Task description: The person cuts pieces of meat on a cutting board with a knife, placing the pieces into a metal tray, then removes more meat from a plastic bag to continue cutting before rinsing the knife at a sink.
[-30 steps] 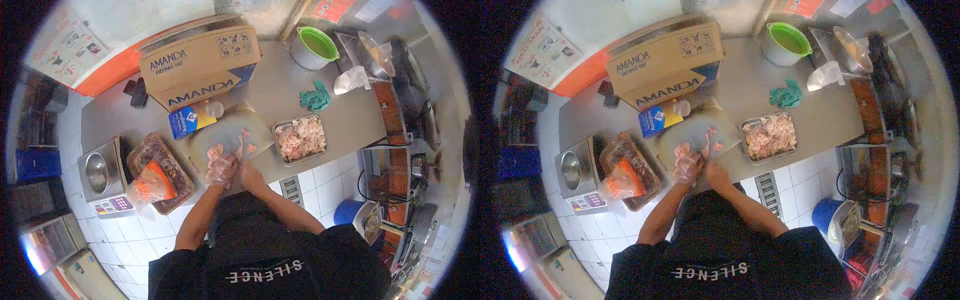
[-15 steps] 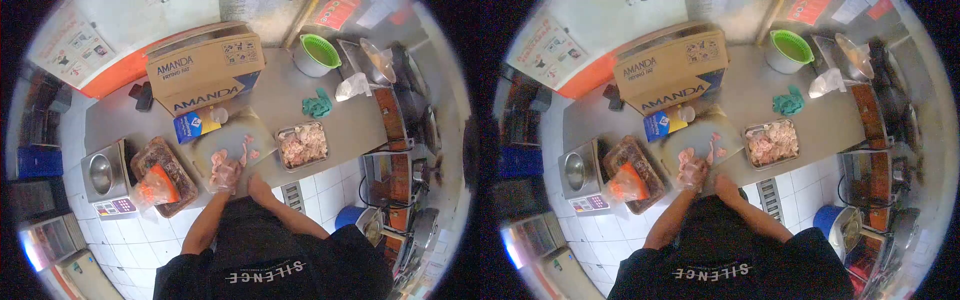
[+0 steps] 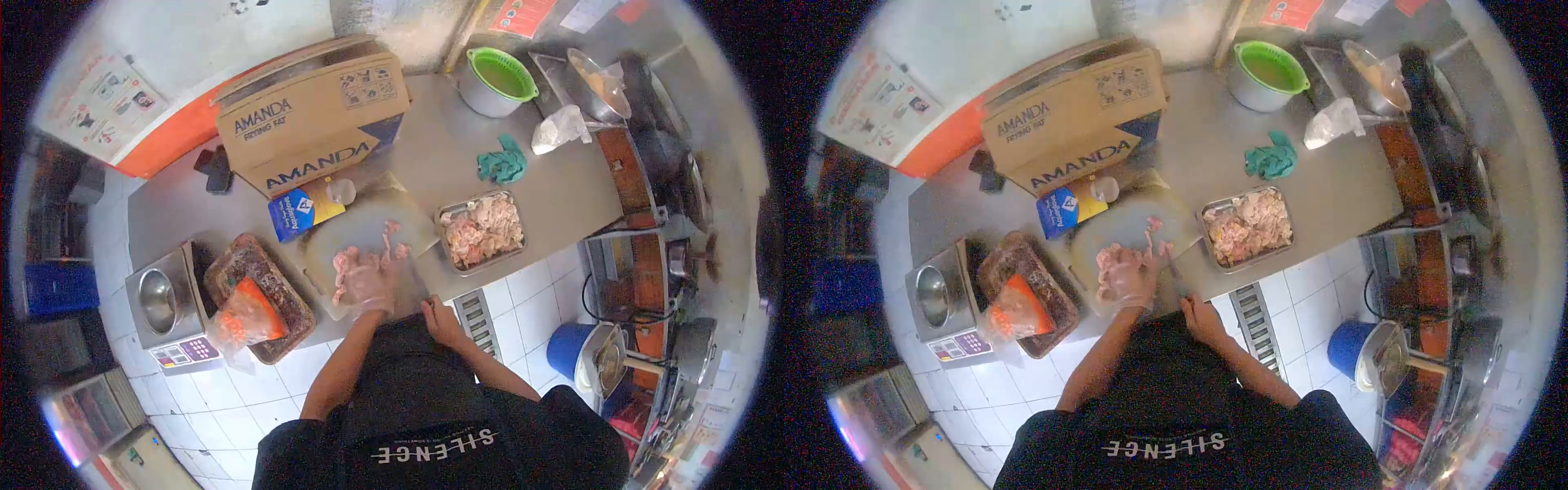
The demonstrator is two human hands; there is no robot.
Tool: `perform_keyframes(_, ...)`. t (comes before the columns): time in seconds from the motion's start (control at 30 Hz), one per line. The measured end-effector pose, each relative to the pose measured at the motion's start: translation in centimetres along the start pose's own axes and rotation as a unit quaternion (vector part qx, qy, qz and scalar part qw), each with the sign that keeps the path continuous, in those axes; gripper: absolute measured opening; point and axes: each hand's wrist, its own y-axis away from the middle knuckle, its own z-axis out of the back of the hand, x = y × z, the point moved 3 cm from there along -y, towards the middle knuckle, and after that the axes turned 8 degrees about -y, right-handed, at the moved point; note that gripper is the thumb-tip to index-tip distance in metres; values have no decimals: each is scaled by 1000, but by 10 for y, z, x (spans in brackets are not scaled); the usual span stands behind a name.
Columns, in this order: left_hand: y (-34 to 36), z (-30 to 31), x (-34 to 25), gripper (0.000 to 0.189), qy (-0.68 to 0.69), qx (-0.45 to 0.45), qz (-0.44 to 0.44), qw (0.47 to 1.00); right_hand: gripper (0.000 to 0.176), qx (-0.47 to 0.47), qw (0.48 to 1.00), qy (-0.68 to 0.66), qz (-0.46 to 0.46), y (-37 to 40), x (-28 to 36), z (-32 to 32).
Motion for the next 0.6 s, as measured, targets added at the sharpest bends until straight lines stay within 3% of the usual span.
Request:
perform_keyframes(0.03,-9,7,-13,52,-53,15,-35,998,32,-11,1000,-4,-19,3,4,8)
perform_keyframes(0.1,-22,18,-43,53,-5,102,13,995,32,-47,998,-20,-44,3,3,19)
perform_keyframes(0.2,-29,-12,-61,45,29,169,12,985,31,-101,991,-54,-63,7,2,28)
perform_keyframes(0.3,-30,-71,-55,42,-24,351,70,934,31,-132,988,-62,-52,2,1,48)
perform_keyframes(0.37,-24,-51,-46,36,7,249,43,968,33,-146,988,-51,-24,0,-11,65)
perform_keyframes(0.5,-58,-25,-48,30,94,67,-43,992,33,-174,979,-84,-64,-5,-27,105)
perform_keyframes(0.57,-75,-55,-44,35,3,71,-147,987,33,-169,977,-93,-91,-10,-34,122)
perform_keyframes(0.6,-86,-65,-46,38,-43,65,-196,977,35,-184,979,-74,-54,-12,-49,123)
